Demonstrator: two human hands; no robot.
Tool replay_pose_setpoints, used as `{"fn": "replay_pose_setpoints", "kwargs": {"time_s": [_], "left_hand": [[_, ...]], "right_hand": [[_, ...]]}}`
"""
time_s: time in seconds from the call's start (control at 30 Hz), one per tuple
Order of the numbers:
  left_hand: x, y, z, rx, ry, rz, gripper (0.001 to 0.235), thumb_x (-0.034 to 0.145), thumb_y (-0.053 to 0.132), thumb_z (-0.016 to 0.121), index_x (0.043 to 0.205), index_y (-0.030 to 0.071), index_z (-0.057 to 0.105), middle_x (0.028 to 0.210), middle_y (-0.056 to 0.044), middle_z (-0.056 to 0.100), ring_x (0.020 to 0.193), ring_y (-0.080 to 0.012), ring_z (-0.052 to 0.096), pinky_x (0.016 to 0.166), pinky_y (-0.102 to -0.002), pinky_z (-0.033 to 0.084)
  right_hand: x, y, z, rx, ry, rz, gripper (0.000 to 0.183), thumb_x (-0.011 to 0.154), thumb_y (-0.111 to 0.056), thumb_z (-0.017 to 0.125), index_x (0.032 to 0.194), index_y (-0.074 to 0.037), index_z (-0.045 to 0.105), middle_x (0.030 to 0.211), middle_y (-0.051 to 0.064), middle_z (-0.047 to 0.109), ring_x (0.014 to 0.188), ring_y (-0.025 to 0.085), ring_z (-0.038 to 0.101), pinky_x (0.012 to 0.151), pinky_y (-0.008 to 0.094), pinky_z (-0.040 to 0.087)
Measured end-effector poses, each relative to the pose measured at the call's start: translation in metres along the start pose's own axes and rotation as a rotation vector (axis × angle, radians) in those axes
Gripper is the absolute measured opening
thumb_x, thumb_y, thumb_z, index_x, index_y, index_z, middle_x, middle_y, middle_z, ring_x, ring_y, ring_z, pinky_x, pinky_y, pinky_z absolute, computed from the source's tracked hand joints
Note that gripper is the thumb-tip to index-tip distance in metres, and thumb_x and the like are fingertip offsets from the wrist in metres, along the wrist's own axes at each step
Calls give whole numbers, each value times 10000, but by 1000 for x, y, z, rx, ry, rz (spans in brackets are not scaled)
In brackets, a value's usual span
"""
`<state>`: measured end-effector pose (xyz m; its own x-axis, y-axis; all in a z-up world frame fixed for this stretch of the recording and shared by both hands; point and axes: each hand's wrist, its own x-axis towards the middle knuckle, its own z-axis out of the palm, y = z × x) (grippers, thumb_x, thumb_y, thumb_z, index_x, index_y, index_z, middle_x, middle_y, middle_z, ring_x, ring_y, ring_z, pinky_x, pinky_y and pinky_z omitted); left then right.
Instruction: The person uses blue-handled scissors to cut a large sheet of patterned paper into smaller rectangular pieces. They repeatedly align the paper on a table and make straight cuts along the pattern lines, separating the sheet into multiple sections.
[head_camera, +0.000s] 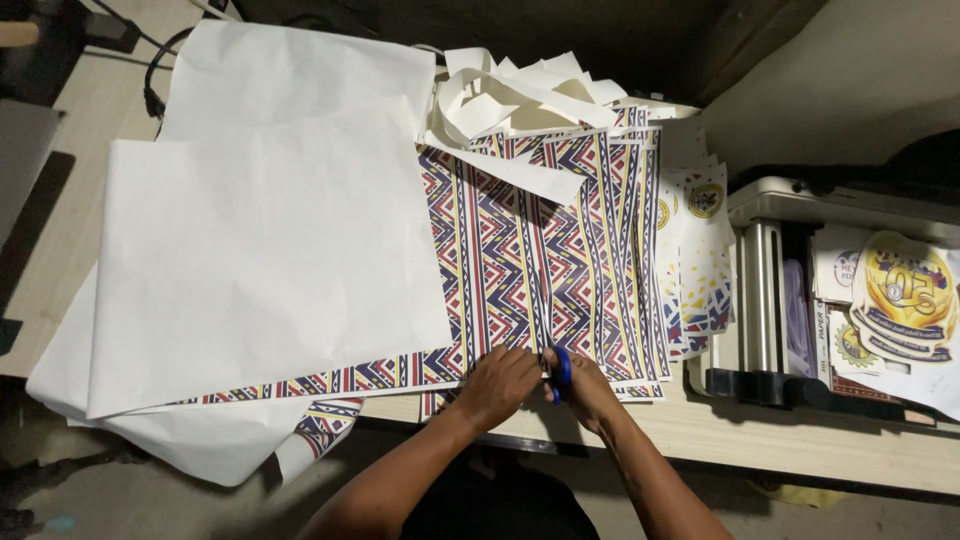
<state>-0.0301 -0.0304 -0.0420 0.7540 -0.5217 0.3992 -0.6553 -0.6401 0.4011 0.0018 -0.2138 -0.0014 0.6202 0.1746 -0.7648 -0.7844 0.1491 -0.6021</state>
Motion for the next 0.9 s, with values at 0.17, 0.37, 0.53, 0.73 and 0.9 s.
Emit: {"fn": "replay_pose_setpoints", "kwargs": {"time_s": [0.17, 0.37, 0.53, 0.73, 0.9], "left_hand": [[10, 5, -27, 20, 29, 13, 58, 959, 21, 622, 920, 52, 651, 844, -54, 614, 774, -167, 573, 668, -337, 411], [5, 5, -22, 18, 15, 29, 55, 978, 32, 615, 939, 48, 651, 863, -58, 619, 780, -158, 571, 670, -325, 407], [8, 9, -33, 8, 15, 24, 77, 970, 33, 616, 902, 62, 638, 857, -61, 619, 781, -164, 576, 685, -336, 416], [6, 10, -28, -22, -10, 16, 108, 966, 18, 620, 869, 65, 622, 820, -51, 593, 766, -162, 567, 675, -335, 415], [4, 9, -25, -13, -3, 55, 123, 970, 20, 627, 855, 64, 623, 796, -46, 576, 750, -161, 552, 656, -332, 407]], "right_hand": [[22, 14, -12, 10, -18, -42, 295, 877, -266, 780, 989, -16, 670, 734, 46, 625, 559, 158, 597, 511, 272, 513], [19, 14, -11, -16, -23, -73, 285, 874, -249, 786, 993, -3, 705, 734, 46, 634, 529, 137, 576, 490, 261, 484], [17, -13, 6, -111, 57, -23, 346, 843, -371, 762, 986, -59, 716, 773, -9, 679, 586, 68, 602, 510, 238, 520], [36, -9, -2, -172, 61, -25, 438, 830, -474, 794, 884, -42, 746, 552, -34, 513, 392, 84, 359, 343, 246, 259], [32, -8, -5, -198, 46, -99, 376, 792, -387, 848, 907, -39, 766, 582, -4, 566, 399, 74, 392, 354, 241, 279]]}}
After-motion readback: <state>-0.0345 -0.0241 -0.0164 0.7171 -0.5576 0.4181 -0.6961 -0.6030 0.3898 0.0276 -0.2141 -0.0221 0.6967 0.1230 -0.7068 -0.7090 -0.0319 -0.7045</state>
